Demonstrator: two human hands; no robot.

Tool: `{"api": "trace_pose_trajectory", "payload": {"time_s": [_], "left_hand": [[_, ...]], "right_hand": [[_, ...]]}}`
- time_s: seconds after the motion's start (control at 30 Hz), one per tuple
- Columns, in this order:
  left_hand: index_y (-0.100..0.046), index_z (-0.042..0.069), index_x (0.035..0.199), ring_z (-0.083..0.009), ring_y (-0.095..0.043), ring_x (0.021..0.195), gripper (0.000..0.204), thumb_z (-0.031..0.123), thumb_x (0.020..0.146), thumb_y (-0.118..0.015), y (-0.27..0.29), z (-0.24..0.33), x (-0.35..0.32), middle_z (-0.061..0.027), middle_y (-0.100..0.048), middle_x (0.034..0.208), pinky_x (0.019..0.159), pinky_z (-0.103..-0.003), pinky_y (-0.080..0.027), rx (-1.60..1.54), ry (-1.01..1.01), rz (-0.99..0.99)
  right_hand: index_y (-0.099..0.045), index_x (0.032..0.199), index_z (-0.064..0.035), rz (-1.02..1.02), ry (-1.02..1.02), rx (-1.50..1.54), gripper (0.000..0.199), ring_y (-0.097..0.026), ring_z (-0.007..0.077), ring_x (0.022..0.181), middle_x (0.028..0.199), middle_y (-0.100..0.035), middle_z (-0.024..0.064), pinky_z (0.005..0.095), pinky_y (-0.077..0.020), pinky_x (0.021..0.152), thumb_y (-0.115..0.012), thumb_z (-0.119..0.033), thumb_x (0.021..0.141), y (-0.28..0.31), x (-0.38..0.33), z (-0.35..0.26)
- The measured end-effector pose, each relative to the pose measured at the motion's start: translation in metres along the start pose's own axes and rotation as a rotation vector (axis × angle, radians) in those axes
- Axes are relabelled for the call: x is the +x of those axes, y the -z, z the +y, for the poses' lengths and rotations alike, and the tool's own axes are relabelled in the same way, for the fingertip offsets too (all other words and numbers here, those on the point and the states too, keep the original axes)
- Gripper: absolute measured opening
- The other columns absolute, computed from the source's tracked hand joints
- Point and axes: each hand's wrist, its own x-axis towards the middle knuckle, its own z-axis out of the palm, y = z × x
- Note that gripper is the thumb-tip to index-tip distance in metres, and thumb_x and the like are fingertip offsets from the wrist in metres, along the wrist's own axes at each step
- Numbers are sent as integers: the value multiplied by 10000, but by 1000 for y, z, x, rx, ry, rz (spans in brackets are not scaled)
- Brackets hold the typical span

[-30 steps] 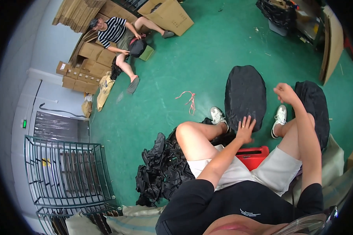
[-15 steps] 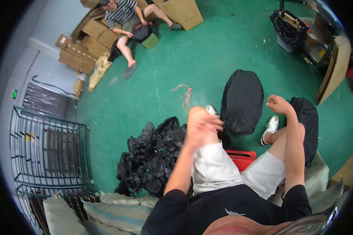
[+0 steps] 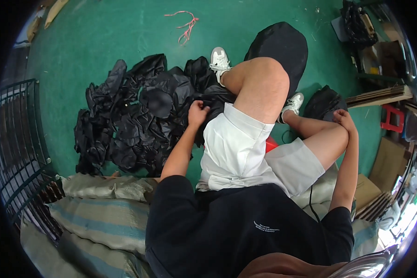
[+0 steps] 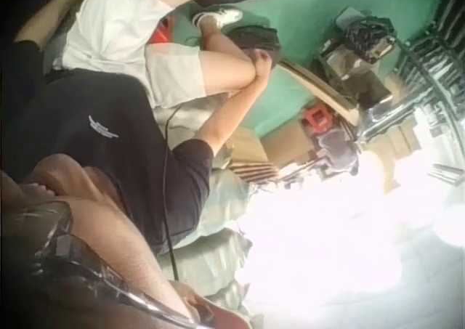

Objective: The recorder is inspecting and organizing black fabric bags or covers in a warehouse setting.

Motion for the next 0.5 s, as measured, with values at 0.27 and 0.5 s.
{"api": "trace_pose_trajectory", "payload": {"time_s": [0.27, 0.5], "left_hand": [[-567, 96, 1185, -278, -517, 1183, 402, 216, 807, -635, -21, 10, 39, -113, -576, 1247, 1022, -448, -353, 920, -527, 31], [-685, 152, 950, -216, -671, 947, 234, 229, 902, -469, 37, -29, 52, -72, -716, 966, 880, -427, -397, 1083, -260, -147]], "right_hand": [[-583, 924, -71, 87, -2, 66, 178, -582, 120, 628, 749, -613, 26, 252, -464, 565, -596, -246, 955, -18, -11, -24], [-578, 927, -84, 91, 61, 68, 161, -567, 96, 612, 736, -612, 13, 227, -428, 547, -589, -241, 961, -12, -14, -18]]}}
